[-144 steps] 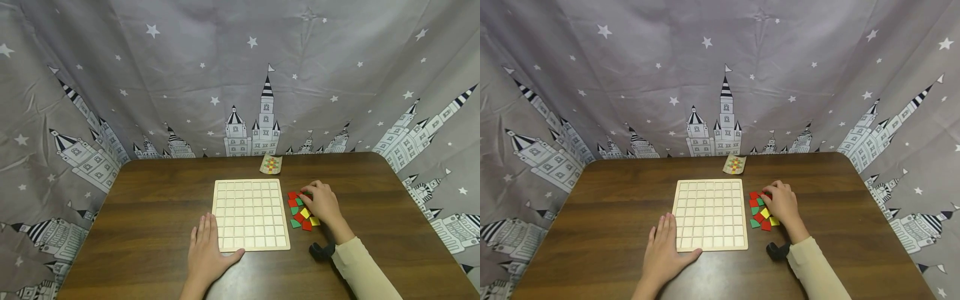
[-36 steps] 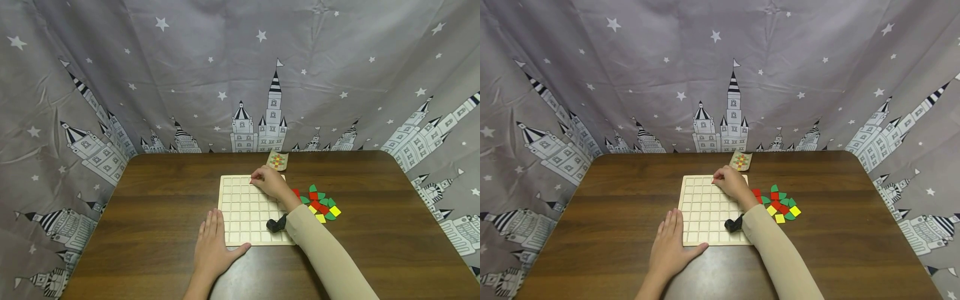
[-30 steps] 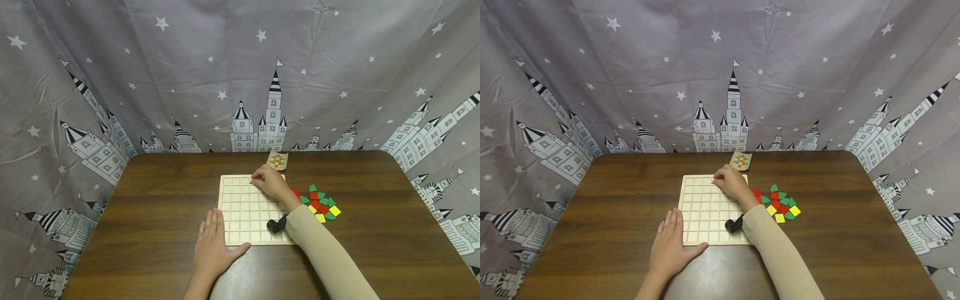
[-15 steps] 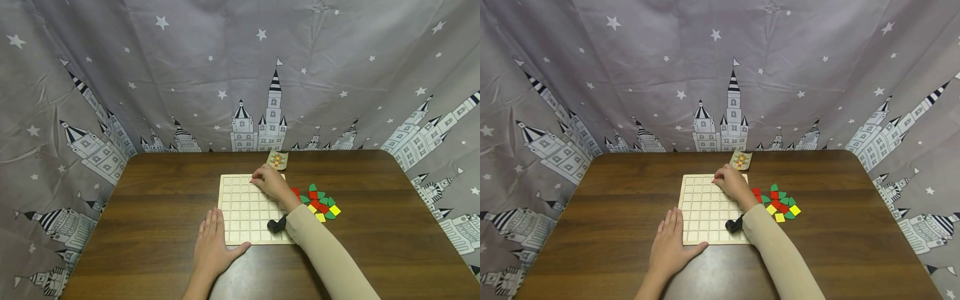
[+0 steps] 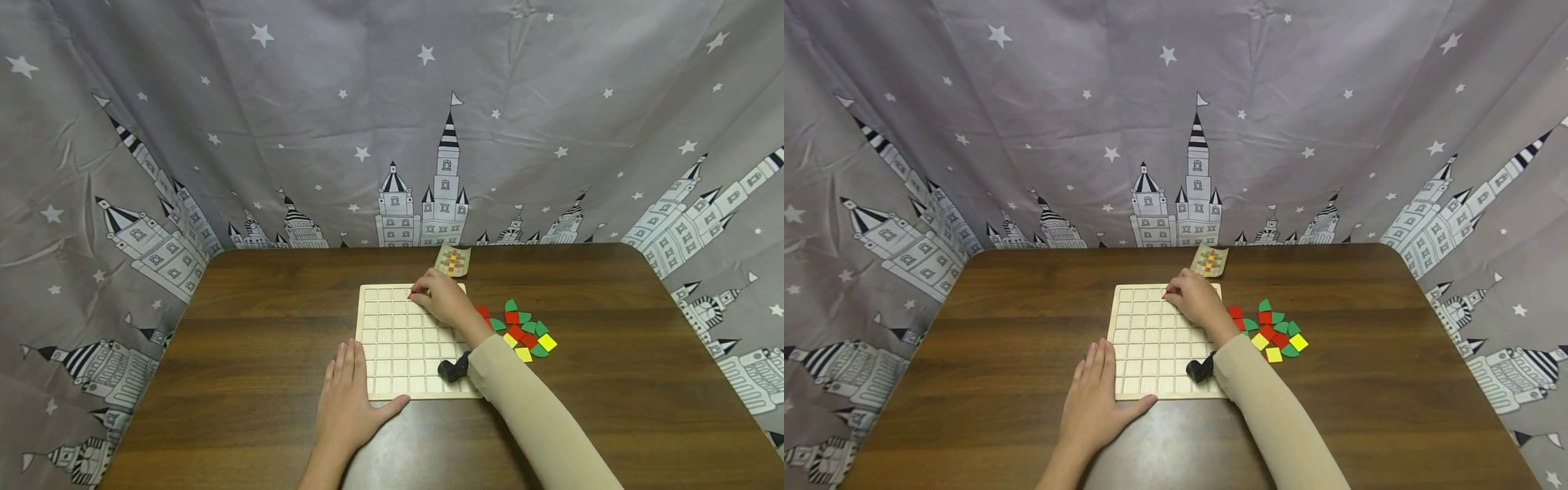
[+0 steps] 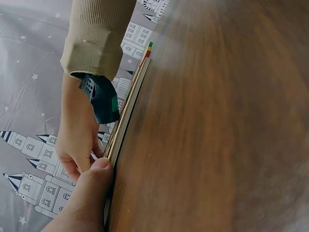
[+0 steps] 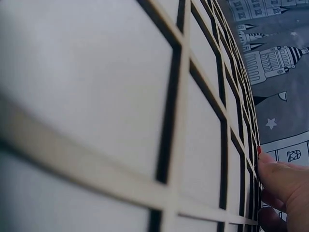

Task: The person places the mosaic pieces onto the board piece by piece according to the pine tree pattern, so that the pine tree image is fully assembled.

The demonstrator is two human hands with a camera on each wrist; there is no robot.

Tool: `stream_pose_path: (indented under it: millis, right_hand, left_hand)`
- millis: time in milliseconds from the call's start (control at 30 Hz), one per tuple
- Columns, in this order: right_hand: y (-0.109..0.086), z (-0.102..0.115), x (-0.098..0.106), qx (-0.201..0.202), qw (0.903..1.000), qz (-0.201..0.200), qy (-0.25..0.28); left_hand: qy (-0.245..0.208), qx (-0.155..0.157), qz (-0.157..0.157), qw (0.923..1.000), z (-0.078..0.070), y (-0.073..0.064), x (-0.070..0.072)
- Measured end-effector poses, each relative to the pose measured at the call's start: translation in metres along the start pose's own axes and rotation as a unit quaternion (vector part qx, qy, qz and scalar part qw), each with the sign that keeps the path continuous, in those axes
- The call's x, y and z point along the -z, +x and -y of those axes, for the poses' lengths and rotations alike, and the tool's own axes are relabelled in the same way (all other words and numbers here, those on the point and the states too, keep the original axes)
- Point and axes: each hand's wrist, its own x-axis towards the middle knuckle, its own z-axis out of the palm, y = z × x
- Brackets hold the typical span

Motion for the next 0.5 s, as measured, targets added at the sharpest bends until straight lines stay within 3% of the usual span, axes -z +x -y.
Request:
stream_pose_path:
  millis: [300,500]
  right_hand:
    - [-0.0028,-0.0016,0.0004,-0.013,0.9995,-0.003,0.028]
    - [-0.0055,-0.0022,0.0016,-0.008,0.9997,-0.004,0.021]
  left_hand:
    - [0.002,0.001,0.003,1.0000,-0.0001,-0.0004,-0.0002]
    - [0.001,0.001,0.005,1.0000,-0.0005,0.0000,0.0003]
